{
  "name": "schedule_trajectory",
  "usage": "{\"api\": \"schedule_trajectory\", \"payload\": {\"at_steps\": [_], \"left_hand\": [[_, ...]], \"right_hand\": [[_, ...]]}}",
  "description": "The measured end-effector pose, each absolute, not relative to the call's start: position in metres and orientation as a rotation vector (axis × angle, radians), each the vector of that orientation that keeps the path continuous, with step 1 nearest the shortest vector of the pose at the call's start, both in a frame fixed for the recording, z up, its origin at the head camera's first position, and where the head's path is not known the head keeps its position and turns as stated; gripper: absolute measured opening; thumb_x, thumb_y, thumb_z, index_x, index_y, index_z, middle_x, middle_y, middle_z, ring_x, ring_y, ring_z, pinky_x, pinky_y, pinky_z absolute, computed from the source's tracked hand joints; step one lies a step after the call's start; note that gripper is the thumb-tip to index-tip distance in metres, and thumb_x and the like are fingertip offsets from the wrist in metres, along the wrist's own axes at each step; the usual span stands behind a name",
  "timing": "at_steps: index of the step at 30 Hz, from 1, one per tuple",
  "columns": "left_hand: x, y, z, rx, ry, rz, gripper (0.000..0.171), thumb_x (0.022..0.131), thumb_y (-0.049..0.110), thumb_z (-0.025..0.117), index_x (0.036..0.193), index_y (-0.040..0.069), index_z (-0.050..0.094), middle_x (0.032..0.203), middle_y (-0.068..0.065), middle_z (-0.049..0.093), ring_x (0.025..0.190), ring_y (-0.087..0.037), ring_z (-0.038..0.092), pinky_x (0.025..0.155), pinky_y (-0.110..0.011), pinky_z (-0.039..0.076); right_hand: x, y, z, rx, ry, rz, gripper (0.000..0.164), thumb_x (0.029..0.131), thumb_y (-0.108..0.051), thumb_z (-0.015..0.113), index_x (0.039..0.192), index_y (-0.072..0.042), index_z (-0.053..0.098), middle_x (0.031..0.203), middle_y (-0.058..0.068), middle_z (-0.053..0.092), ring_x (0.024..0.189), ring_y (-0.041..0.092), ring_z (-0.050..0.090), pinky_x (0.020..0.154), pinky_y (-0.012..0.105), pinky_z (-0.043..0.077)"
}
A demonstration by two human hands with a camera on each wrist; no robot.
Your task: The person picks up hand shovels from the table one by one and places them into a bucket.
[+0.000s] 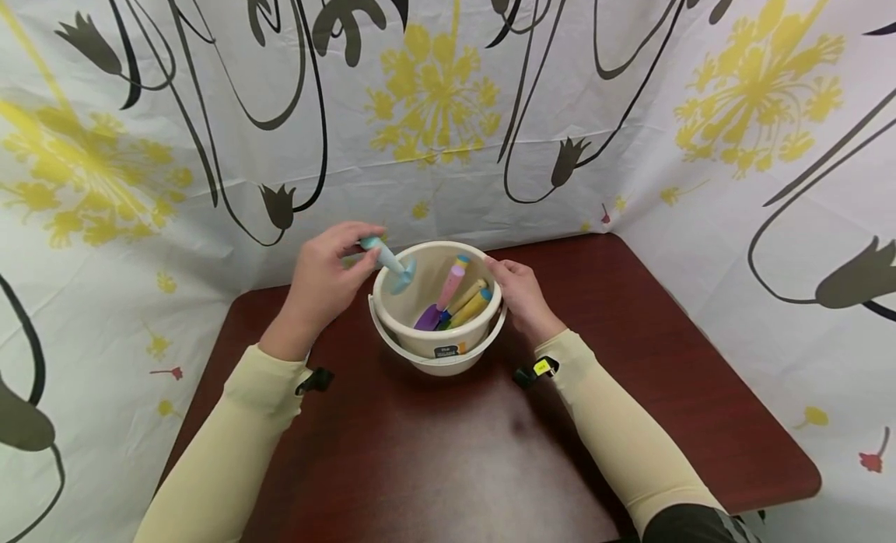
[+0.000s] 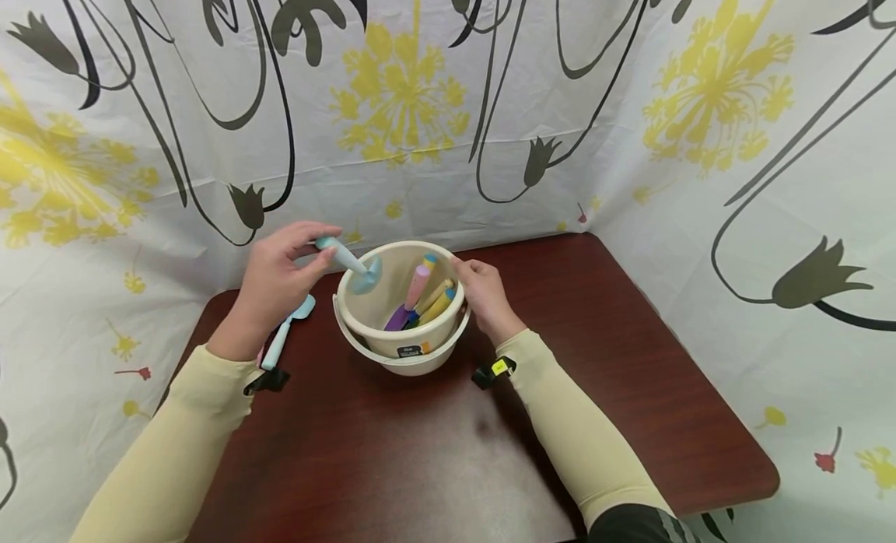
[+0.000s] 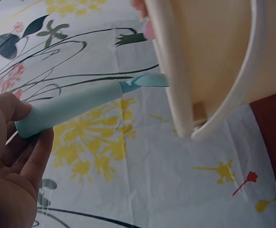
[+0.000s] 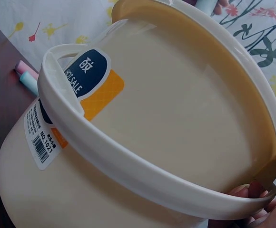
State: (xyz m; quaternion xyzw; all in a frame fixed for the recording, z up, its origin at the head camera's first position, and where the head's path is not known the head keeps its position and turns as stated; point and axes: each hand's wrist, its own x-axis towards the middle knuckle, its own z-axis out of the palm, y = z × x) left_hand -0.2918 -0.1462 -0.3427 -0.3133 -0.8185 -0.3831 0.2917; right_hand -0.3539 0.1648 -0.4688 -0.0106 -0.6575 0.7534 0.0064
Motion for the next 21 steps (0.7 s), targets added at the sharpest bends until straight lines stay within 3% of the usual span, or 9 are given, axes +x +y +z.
{"api": "schedule_trajectory", "payload": {"at_steps": [9, 16, 21], "left_hand": [[-0.3, -0.135, -0.349, -0.889, -2.258, -0.84, 0.023, 0.102, 0.004, 0.078, 0.125, 0.002, 0.081, 0.125, -0.011, 0.078, 0.106, -0.025, 0.075, 0.089, -0.044, 0.063], [-0.303, -0.126, -0.357, -0.94, -2.348, -0.745, 0.027, 0.101, 0.005, 0.08, 0.128, 0.004, 0.08, 0.129, -0.01, 0.077, 0.12, -0.028, 0.073, 0.099, -0.049, 0.061], [-0.304, -0.12, -0.363, -0.989, -2.378, -0.691, 0.032, 0.1, 0.005, 0.082, 0.131, 0.006, 0.079, 0.131, -0.012, 0.077, 0.12, -0.03, 0.073, 0.102, -0.051, 0.059]], "right_hand": [[-0.354, 0.164, -0.47, -0.027, -2.057, 2.356, 0.04, 0.11, -0.04, 0.071, 0.089, -0.005, 0.067, 0.076, 0.003, 0.066, 0.057, 0.01, 0.062, 0.049, 0.024, 0.051], [-0.354, 0.163, -0.469, -0.039, -2.045, 2.384, 0.039, 0.11, -0.039, 0.071, 0.09, -0.005, 0.066, 0.077, 0.004, 0.066, 0.057, 0.011, 0.063, 0.048, 0.025, 0.051], [-0.354, 0.164, -0.469, -0.044, -2.031, 2.399, 0.039, 0.11, -0.038, 0.071, 0.09, -0.005, 0.066, 0.076, 0.004, 0.066, 0.056, 0.011, 0.062, 0.047, 0.025, 0.05]]}}
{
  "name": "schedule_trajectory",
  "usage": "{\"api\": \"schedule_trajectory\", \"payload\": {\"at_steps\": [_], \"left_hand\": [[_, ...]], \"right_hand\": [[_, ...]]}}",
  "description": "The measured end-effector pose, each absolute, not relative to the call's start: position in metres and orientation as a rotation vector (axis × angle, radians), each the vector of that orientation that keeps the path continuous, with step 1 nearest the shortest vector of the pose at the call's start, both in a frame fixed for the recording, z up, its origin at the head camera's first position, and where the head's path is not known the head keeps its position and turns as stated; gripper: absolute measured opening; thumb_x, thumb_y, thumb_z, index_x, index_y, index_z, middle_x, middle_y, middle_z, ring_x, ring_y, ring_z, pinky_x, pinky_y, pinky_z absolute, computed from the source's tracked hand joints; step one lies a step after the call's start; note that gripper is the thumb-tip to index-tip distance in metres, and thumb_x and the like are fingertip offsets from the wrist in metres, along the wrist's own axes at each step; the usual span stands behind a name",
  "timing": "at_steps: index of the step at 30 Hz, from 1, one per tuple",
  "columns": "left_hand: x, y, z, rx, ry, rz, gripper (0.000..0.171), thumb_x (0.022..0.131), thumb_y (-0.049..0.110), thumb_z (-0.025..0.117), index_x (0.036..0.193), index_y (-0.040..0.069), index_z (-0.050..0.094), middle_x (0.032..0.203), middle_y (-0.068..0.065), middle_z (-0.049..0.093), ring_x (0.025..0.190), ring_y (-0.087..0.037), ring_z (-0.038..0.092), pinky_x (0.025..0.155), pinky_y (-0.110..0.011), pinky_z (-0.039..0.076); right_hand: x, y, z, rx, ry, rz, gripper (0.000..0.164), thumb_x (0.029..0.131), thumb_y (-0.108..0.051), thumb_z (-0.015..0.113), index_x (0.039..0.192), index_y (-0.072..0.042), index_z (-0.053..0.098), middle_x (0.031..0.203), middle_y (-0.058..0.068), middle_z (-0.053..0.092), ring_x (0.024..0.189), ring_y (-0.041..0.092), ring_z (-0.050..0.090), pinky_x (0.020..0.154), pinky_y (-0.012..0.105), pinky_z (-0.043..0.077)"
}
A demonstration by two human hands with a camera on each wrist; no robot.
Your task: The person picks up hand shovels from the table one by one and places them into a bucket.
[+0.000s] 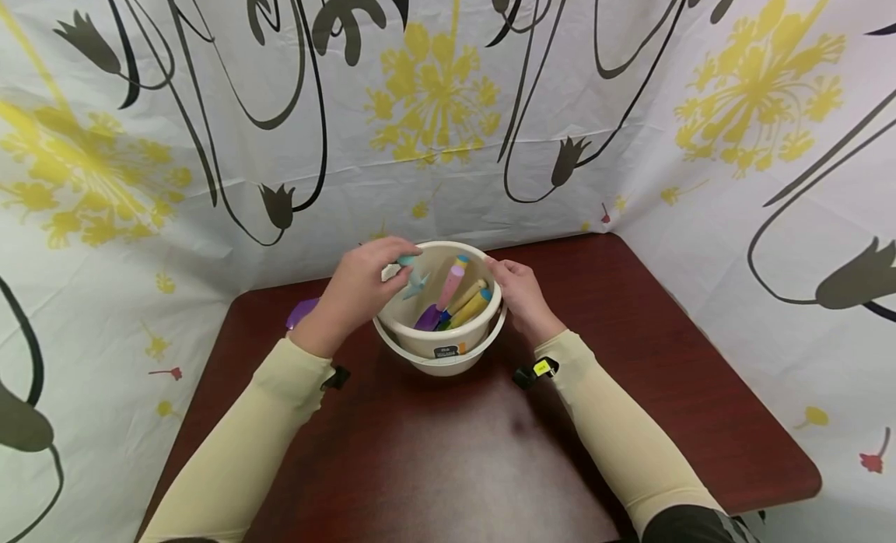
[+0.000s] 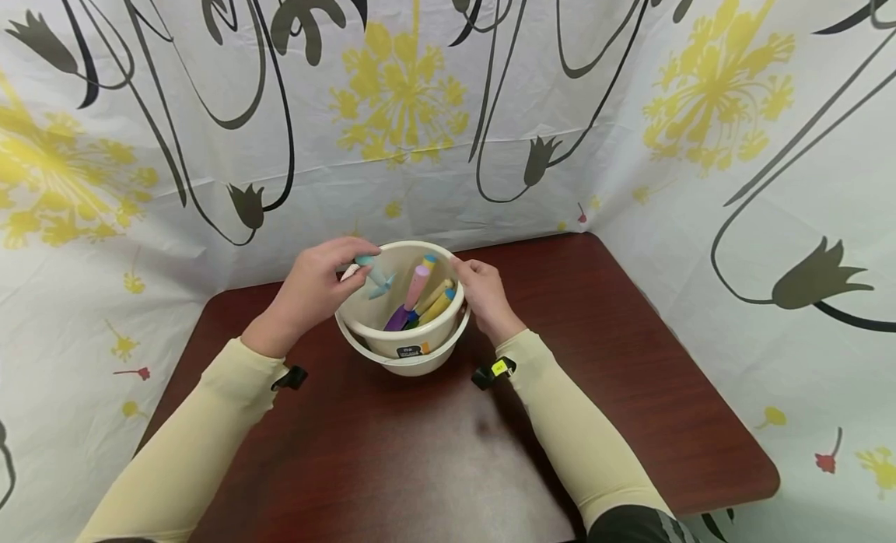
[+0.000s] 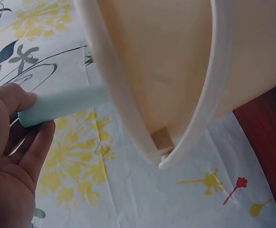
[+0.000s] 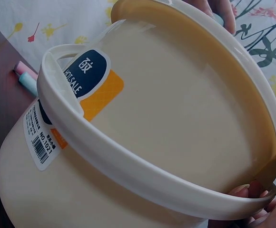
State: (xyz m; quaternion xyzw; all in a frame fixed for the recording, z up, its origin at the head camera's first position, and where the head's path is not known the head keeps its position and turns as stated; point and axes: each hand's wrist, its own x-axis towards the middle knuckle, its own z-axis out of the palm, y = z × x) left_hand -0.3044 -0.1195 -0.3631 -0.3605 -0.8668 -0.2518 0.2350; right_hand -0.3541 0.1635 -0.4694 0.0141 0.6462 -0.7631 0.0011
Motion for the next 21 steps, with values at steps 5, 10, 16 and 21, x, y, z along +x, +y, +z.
{"api": "schedule_trajectory", "payload": {"at_steps": [5, 10, 16, 21], "left_hand": [[-0.307, -0.116, -0.372, -1.028, -2.392, -0.659, 0.03, 0.1, 0.006, 0.082, 0.13, 0.006, 0.079, 0.131, -0.013, 0.077, 0.119, -0.031, 0.074, 0.101, -0.05, 0.06], [-0.307, -0.113, -0.379, -1.056, -2.409, -0.638, 0.029, 0.1, 0.006, 0.082, 0.129, 0.006, 0.079, 0.13, -0.012, 0.078, 0.122, -0.03, 0.073, 0.101, -0.05, 0.06], [-0.307, -0.112, -0.386, -1.062, -2.442, -0.651, 0.026, 0.1, 0.005, 0.081, 0.127, 0.005, 0.079, 0.128, -0.012, 0.078, 0.12, -0.03, 0.073, 0.101, -0.05, 0.06], [-0.307, -0.111, -0.391, -1.074, -2.456, -0.682, 0.027, 0.1, 0.003, 0.081, 0.126, 0.006, 0.08, 0.128, -0.011, 0.078, 0.117, -0.029, 0.074, 0.099, -0.048, 0.06]], "right_hand": [[-0.354, 0.165, -0.469, 0.037, 2.037, -2.388, 0.04, 0.109, -0.04, 0.072, 0.091, -0.004, 0.067, 0.077, 0.004, 0.066, 0.058, 0.011, 0.063, 0.049, 0.025, 0.052], [-0.354, 0.166, -0.468, 0.032, 2.085, -2.366, 0.042, 0.109, -0.04, 0.072, 0.091, -0.002, 0.067, 0.079, 0.004, 0.067, 0.062, 0.011, 0.065, 0.054, 0.025, 0.054], [-0.355, 0.165, -0.469, 0.028, 2.086, -2.379, 0.041, 0.109, -0.038, 0.071, 0.089, -0.003, 0.066, 0.079, 0.004, 0.067, 0.063, 0.011, 0.065, 0.054, 0.025, 0.055], [-0.355, 0.165, -0.469, 0.031, 2.087, -2.376, 0.041, 0.11, -0.038, 0.071, 0.088, -0.004, 0.065, 0.08, 0.004, 0.066, 0.064, 0.012, 0.066, 0.055, 0.025, 0.055]]}}
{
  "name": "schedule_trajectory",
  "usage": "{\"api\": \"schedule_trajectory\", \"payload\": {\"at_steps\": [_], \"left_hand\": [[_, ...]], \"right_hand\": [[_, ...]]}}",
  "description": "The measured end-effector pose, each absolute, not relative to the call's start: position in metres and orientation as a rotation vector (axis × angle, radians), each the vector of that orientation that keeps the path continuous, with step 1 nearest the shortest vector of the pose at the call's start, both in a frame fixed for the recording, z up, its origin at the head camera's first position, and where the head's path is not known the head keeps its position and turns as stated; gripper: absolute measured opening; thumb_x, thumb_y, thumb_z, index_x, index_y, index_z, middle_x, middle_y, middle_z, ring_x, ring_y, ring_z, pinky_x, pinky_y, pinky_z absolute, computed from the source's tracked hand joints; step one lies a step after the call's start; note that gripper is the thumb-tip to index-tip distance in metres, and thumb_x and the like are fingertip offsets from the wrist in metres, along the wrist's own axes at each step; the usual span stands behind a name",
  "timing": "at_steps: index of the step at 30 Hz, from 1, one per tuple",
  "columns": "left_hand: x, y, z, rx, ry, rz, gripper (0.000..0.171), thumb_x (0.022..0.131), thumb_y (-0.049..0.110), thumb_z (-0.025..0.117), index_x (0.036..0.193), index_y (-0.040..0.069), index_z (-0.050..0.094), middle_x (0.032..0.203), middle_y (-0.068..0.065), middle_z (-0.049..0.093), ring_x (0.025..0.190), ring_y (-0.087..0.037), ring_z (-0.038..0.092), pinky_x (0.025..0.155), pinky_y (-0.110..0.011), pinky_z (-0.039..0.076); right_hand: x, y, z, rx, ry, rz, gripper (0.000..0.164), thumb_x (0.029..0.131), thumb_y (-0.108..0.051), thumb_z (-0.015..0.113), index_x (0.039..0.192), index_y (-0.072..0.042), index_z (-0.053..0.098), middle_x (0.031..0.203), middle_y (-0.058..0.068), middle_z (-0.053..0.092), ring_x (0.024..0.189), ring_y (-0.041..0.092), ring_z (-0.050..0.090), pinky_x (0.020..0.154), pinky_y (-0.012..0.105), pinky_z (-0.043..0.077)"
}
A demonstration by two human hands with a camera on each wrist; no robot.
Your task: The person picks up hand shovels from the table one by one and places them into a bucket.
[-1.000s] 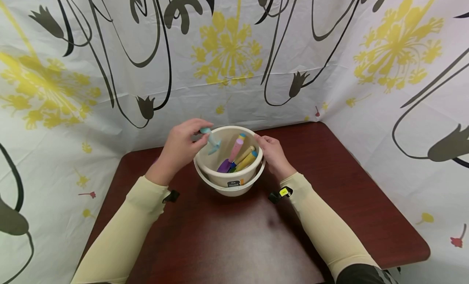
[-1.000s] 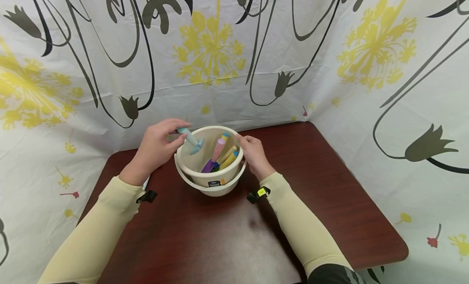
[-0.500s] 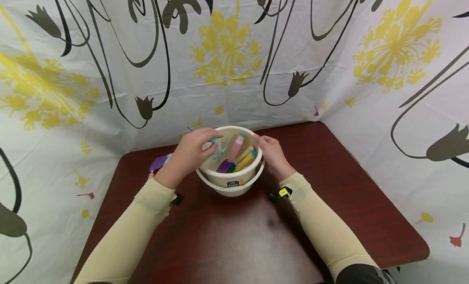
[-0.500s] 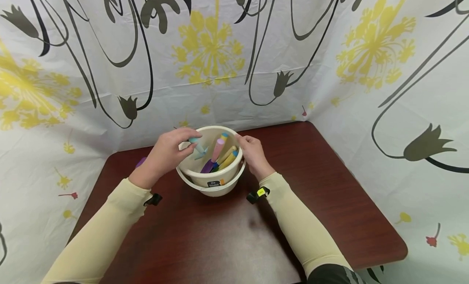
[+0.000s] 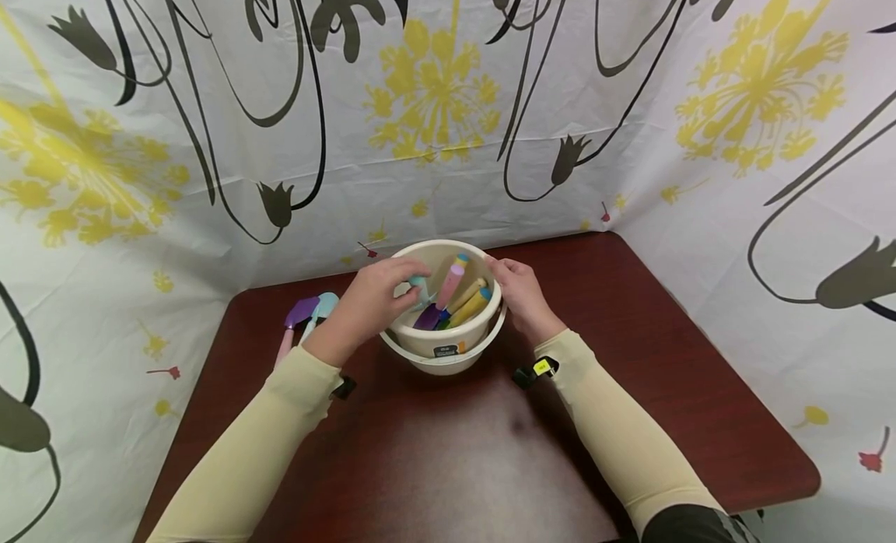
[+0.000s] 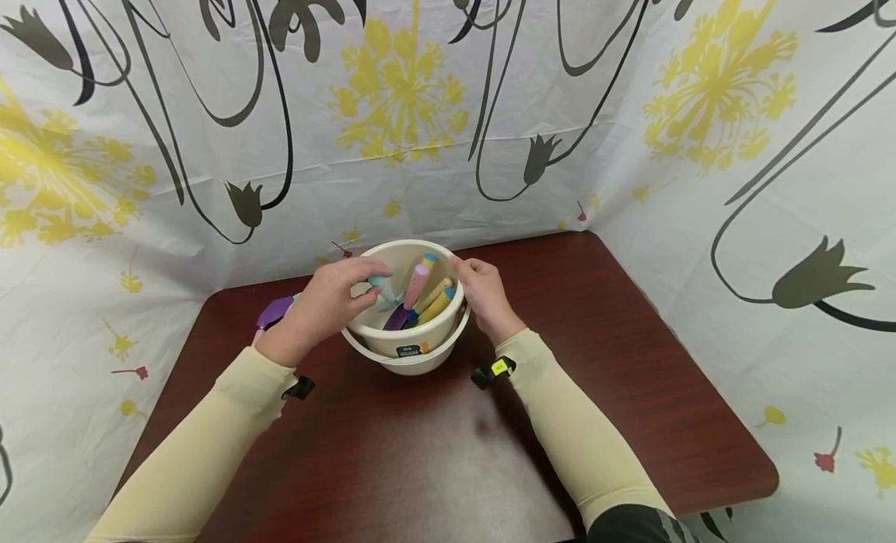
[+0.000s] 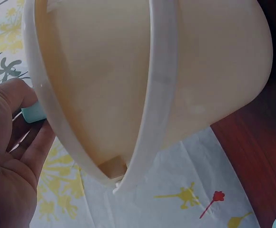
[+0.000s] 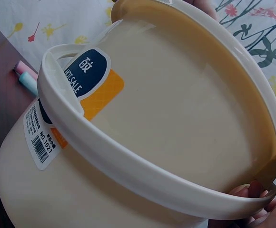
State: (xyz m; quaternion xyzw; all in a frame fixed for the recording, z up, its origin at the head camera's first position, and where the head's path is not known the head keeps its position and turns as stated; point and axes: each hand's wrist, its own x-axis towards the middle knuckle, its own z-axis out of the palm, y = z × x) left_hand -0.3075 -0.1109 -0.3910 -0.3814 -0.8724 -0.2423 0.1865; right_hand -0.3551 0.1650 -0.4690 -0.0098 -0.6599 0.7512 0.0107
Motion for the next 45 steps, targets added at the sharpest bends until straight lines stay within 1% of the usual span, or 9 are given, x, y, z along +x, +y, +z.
{"api": "schedule_trajectory", "payload": {"at_steps": [5, 11, 15, 19, 28, 33, 37, 40, 45], "left_hand": [[-0.309, -0.111, -0.394, -1.068, -2.476, -0.698, 0.026, 0.1, 0.004, 0.08, 0.126, 0.007, 0.08, 0.128, -0.009, 0.078, 0.118, -0.027, 0.074, 0.099, -0.047, 0.06], [-0.307, -0.109, -0.395, -1.039, -2.551, -0.698, 0.025, 0.102, 0.007, 0.08, 0.126, 0.008, 0.081, 0.129, -0.009, 0.078, 0.122, -0.027, 0.072, 0.104, -0.048, 0.059], [-0.307, -0.109, -0.395, -1.024, -2.588, -0.685, 0.024, 0.102, 0.008, 0.08, 0.125, 0.008, 0.08, 0.128, -0.009, 0.078, 0.12, -0.027, 0.073, 0.104, -0.048, 0.058], [-0.309, -0.109, -0.397, -1.031, -2.619, -0.66, 0.025, 0.101, 0.008, 0.08, 0.126, 0.007, 0.08, 0.128, -0.008, 0.077, 0.12, -0.027, 0.072, 0.105, -0.048, 0.057], [-0.311, -0.105, -0.397, -1.059, -2.711, -0.638, 0.024, 0.1, 0.009, 0.082, 0.124, 0.007, 0.081, 0.123, -0.007, 0.079, 0.117, -0.027, 0.073, 0.103, -0.048, 0.058], [-0.311, -0.102, -0.395, -1.072, -2.769, -0.627, 0.022, 0.1, 0.01, 0.082, 0.121, 0.006, 0.082, 0.12, -0.005, 0.079, 0.115, -0.024, 0.072, 0.104, -0.046, 0.057], [-0.312, -0.098, -0.392, -1.123, -2.809, -0.631, 0.021, 0.1, 0.011, 0.083, 0.12, 0.006, 0.083, 0.117, -0.004, 0.079, 0.11, -0.022, 0.071, 0.101, -0.043, 0.057], [-0.313, -0.095, -0.389, -1.164, -2.84, -0.626, 0.022, 0.1, 0.012, 0.082, 0.121, 0.006, 0.083, 0.117, -0.004, 0.08, 0.11, -0.021, 0.071, 0.1, -0.042, 0.057], [-0.315, -0.094, -0.388, -1.198, -2.882, -0.651, 0.024, 0.1, 0.011, 0.082, 0.123, 0.003, 0.083, 0.119, -0.005, 0.08, 0.113, -0.022, 0.071, 0.103, -0.042, 0.056]], "right_hand": [[-0.355, 0.165, -0.467, -0.03, -2.057, 2.346, 0.04, 0.109, -0.038, 0.072, 0.089, -0.004, 0.067, 0.081, 0.005, 0.067, 0.066, 0.012, 0.067, 0.056, 0.025, 0.056], [-0.355, 0.164, -0.467, -0.031, -2.065, 2.337, 0.039, 0.11, -0.038, 0.071, 0.092, -0.004, 0.068, 0.083, 0.004, 0.068, 0.068, 0.012, 0.068, 0.058, 0.025, 0.057], [-0.355, 0.165, -0.466, -0.032, -2.069, 2.345, 0.04, 0.11, -0.039, 0.071, 0.094, -0.003, 0.068, 0.082, 0.004, 0.067, 0.065, 0.012, 0.066, 0.054, 0.025, 0.055], [-0.354, 0.165, -0.465, -0.04, -2.058, 2.366, 0.039, 0.11, -0.039, 0.071, 0.092, -0.004, 0.067, 0.08, 0.004, 0.066, 0.062, 0.011, 0.065, 0.051, 0.025, 0.053], [-0.354, 0.164, -0.465, -0.038, -2.064, 2.351, 0.038, 0.11, -0.038, 0.071, 0.09, -0.007, 0.067, 0.08, 0.003, 0.066, 0.063, 0.011, 0.065, 0.053, 0.025, 0.054], [-0.352, 0.165, -0.465, -0.032, -2.056, 2.354, 0.038, 0.11, -0.037, 0.071, 0.088, -0.006, 0.067, 0.078, 0.002, 0.066, 0.063, 0.01, 0.064, 0.054, 0.024, 0.054], [-0.352, 0.165, -0.465, -0.032, -2.058, 2.355, 0.038, 0.11, -0.037, 0.071, 0.088, -0.007, 0.067, 0.077, 0.001, 0.065, 0.061, 0.01, 0.064, 0.053, 0.024, 0.053], [-0.352, 0.165, -0.466, -0.034, -2.067, 2.344, 0.038, 0.11, -0.038, 0.071, 0.088, -0.007, 0.067, 0.077, 0.001, 0.066, 0.062, 0.01, 0.064, 0.053, 0.024, 0.054], [-0.354, 0.165, -0.468, -0.036, -2.076, 2.331, 0.039, 0.11, -0.039, 0.07, 0.088, -0.007, 0.067, 0.078, 0.002, 0.066, 0.064, 0.011, 0.065, 0.056, 0.024, 0.055]]}}
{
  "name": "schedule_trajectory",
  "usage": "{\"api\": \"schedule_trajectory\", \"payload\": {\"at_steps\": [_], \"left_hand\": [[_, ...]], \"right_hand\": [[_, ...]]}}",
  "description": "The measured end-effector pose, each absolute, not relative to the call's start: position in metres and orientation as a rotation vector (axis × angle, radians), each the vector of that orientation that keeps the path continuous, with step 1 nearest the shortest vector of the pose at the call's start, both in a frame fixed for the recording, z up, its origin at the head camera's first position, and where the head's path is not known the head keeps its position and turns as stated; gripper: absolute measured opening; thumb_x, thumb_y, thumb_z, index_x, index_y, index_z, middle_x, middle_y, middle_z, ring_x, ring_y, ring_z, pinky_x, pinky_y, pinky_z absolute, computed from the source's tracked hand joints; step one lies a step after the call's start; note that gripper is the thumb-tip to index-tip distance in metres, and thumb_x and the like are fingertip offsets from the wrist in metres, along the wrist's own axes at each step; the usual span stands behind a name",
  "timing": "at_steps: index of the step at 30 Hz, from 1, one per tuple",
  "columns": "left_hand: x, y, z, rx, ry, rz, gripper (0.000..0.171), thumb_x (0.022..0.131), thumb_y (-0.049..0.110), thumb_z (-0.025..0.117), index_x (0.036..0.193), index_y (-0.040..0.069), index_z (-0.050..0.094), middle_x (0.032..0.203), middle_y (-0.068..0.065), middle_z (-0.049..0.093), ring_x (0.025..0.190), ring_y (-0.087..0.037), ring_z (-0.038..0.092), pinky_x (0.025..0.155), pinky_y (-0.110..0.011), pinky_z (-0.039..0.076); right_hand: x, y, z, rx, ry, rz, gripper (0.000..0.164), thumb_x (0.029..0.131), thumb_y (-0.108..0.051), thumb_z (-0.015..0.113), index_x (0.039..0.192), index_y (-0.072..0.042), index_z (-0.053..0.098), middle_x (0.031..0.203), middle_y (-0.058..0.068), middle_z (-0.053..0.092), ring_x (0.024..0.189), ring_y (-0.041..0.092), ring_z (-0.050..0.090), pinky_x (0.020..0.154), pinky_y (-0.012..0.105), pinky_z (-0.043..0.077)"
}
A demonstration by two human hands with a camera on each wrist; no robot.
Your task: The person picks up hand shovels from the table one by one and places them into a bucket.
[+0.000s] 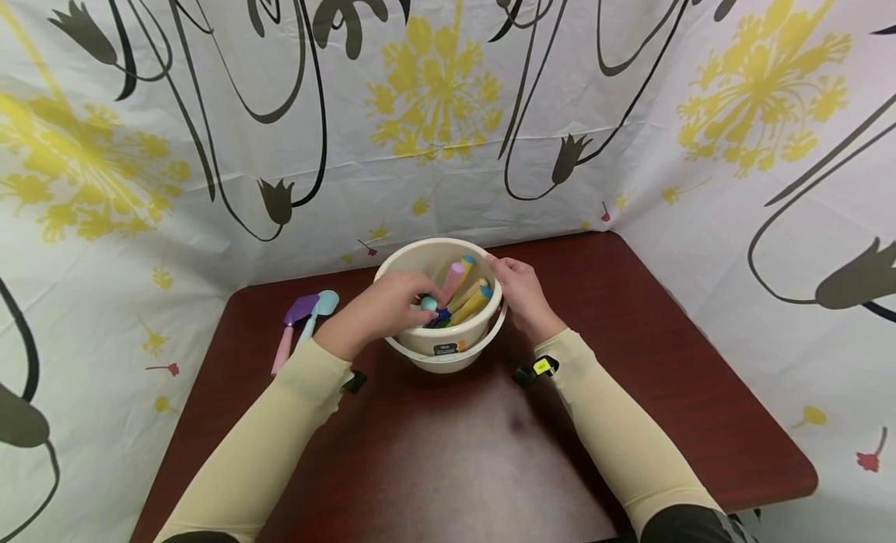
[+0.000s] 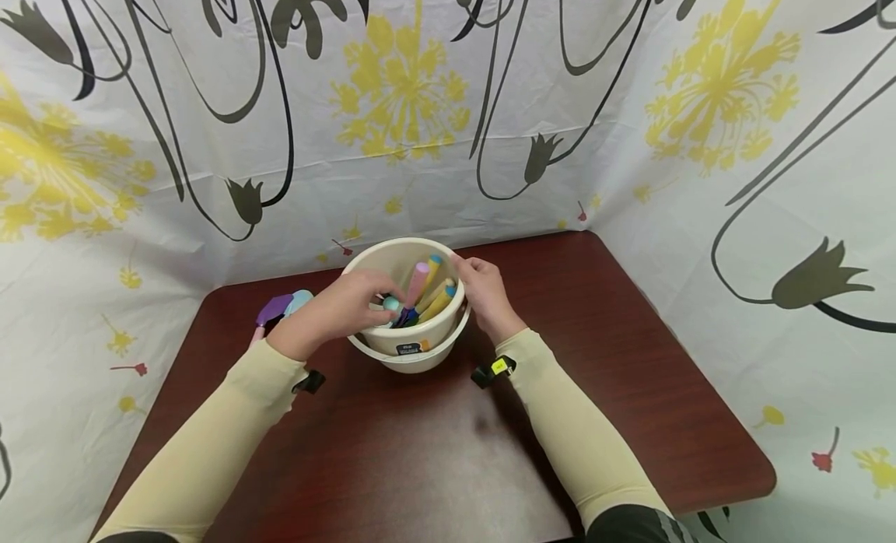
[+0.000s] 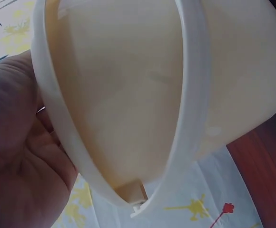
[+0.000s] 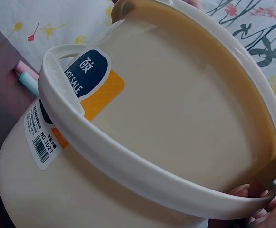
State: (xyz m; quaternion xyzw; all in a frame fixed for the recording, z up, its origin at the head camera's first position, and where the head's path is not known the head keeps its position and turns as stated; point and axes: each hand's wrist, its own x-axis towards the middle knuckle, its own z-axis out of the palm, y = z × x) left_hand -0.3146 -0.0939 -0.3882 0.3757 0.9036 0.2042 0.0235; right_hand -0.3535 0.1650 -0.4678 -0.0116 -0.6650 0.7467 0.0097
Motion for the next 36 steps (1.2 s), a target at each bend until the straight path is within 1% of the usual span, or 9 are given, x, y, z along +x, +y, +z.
{"api": "schedule_trajectory", "payload": {"at_steps": [5, 13, 17, 21, 26, 30, 36], "left_hand": [[-0.3135, -0.094, -0.3873, 1.15, 2.769, 0.641, 0.024, 0.1, 0.013, 0.083, 0.123, 0.003, 0.082, 0.118, -0.006, 0.08, 0.11, -0.022, 0.07, 0.102, -0.041, 0.055], [-0.3137, -0.0955, -0.3875, 1.137, 2.735, 0.654, 0.023, 0.102, 0.016, 0.082, 0.122, 0.003, 0.083, 0.117, -0.006, 0.08, 0.104, -0.02, 0.071, 0.096, -0.039, 0.057], [-0.3123, -0.0961, -0.3862, 1.104, 2.714, 0.658, 0.024, 0.104, 0.017, 0.08, 0.124, 0.003, 0.082, 0.12, -0.006, 0.079, 0.107, -0.02, 0.073, 0.097, -0.039, 0.06], [-0.3111, -0.0972, -0.3857, 1.091, 2.701, 0.653, 0.025, 0.106, 0.018, 0.078, 0.125, 0.003, 0.082, 0.122, -0.006, 0.079, 0.108, -0.021, 0.073, 0.098, -0.04, 0.059], [-0.3105, -0.0988, -0.3869, 1.096, 2.706, 0.656, 0.023, 0.107, 0.019, 0.075, 0.123, 0.006, 0.083, 0.12, -0.003, 0.079, 0.108, -0.02, 0.071, 0.097, -0.041, 0.057], [-0.3093, -0.1, -0.3874, 1.101, 2.71, 0.66, 0.02, 0.108, 0.019, 0.073, 0.121, 0.008, 0.084, 0.118, -0.002, 0.08, 0.107, -0.017, 0.071, 0.095, -0.04, 0.057], [-0.3077, -0.1005, -0.3869, 1.096, 2.711, 0.664, 0.021, 0.11, 0.021, 0.072, 0.121, 0.007, 0.084, 0.117, -0.002, 0.08, 0.107, -0.018, 0.071, 0.096, -0.042, 0.057]], "right_hand": [[-0.353, 0.1641, -0.4666, -0.043, -2.079, 2.336, 0.039, 0.11, -0.039, 0.07, 0.088, -0.006, 0.067, 0.079, 0.002, 0.067, 0.066, 0.011, 0.066, 0.056, 0.025, 0.056], [-0.3533, 0.1629, -0.467, -0.041, -2.056, 2.364, 0.039, 0.11, -0.038, 0.07, 0.088, -0.006, 0.066, 0.078, 0.003, 0.065, 0.066, 0.013, 0.065, 0.055, 0.024, 0.054], [-0.3524, 0.1629, -0.4661, -0.04, -2.055, 2.363, 0.039, 0.11, -0.038, 0.07, 0.088, -0.006, 0.066, 0.078, 0.003, 0.067, 0.064, 0.012, 0.066, 0.055, 0.024, 0.055], [-0.3509, 0.1634, -0.4652, -0.037, -2.069, 2.353, 0.04, 0.11, -0.039, 0.07, 0.089, -0.005, 0.067, 0.078, 0.003, 0.067, 0.064, 0.012, 0.066, 0.055, 0.024, 0.055], [-0.3507, 0.1642, -0.4656, -0.034, -2.084, 2.341, 0.04, 0.11, -0.04, 0.071, 0.09, -0.005, 0.067, 0.08, 0.003, 0.067, 0.067, 0.013, 0.067, 0.057, 0.024, 0.056], [-0.3507, 0.1639, -0.4656, -0.028, -2.084, 2.333, 0.041, 0.11, -0.041, 0.07, 0.09, -0.005, 0.067, 0.08, 0.003, 0.067, 0.066, 0.012, 0.066, 0.056, 0.024, 0.055], [-0.3519, 0.1639, -0.4669, -0.036, -2.086, 2.323, 0.04, 0.11, -0.041, 0.071, 0.089, -0.006, 0.067, 0.08, 0.003, 0.067, 0.067, 0.013, 0.066, 0.056, 0.024, 0.055]]}}
